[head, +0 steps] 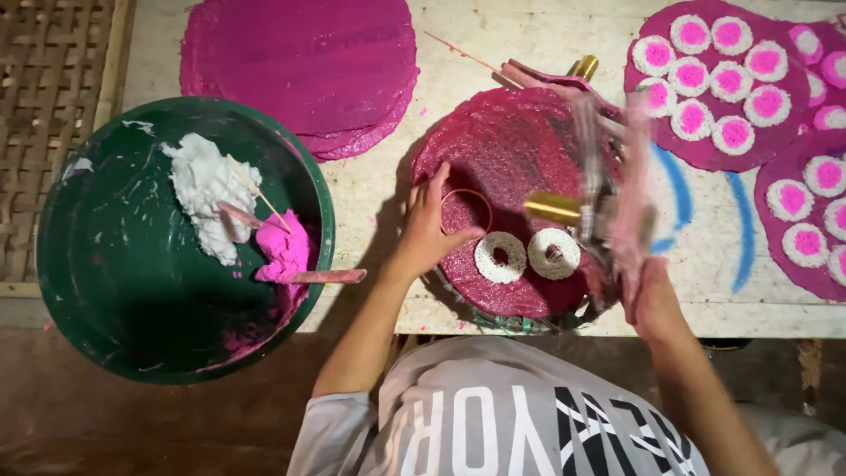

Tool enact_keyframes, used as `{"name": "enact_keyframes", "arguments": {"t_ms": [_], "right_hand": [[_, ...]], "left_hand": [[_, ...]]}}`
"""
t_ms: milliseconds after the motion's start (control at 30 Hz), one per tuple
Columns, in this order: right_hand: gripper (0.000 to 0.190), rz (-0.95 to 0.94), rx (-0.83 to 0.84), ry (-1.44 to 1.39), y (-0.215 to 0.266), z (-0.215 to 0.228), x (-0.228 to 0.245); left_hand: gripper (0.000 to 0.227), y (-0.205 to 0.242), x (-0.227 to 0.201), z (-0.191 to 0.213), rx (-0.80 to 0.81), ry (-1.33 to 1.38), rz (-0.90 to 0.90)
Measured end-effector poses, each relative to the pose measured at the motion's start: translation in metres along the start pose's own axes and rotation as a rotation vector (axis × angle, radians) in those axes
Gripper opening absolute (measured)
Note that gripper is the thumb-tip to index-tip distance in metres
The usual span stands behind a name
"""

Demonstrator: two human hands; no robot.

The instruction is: The person applies a white paste to small circular paper cutouts and then uses a wooden press tool to bond them onto larger pink circular paper bases.

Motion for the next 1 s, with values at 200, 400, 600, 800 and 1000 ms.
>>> {"name": "enact_keyframes", "arguments": {"t_ms": [200, 400, 600, 800, 1000], "right_hand": [[0.081, -0.425, 0.428, 0.485, -0.055, -0.059, 0.015], [0.075, -0.359, 0.311, 1.015, -0.094, -0.097, 0.094], [0.073, -0.043, 0.389, 1.075, -0.092, -0.151, 0.113], [0.075, -0.131, 0.384, 1.179, -0.089, -0.135, 0.114], [0.07, -0.075, 0.213, 1.371, -0.096, -0.123, 0.133]], "left_hand": [[0.077, -0.043, -0.018, -0.001, -0.104, 1.847, 0.021], [0.046, -0.056, 0.013, 0.027, -0.418, 2.04, -0.107], [0.048, -0.045, 0.034, 0.054, -0.473, 1.949, -0.196], [0.045, -0.043, 0.051, 0.012, -0.578, 2.069, -0.028], [0.041, -0.067, 0.05, 0.006, -0.585, 2.051, -0.079]]}}
Point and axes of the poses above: each hand's wrist, its own y-axis away from the middle knuckle, its own z-axis out of the back of the hand, x = y × z, the point moved 9 cm from there along -y, towards the middle knuckle, and after that the axes turned 3 degrees about -z, right-handed, at the moved point
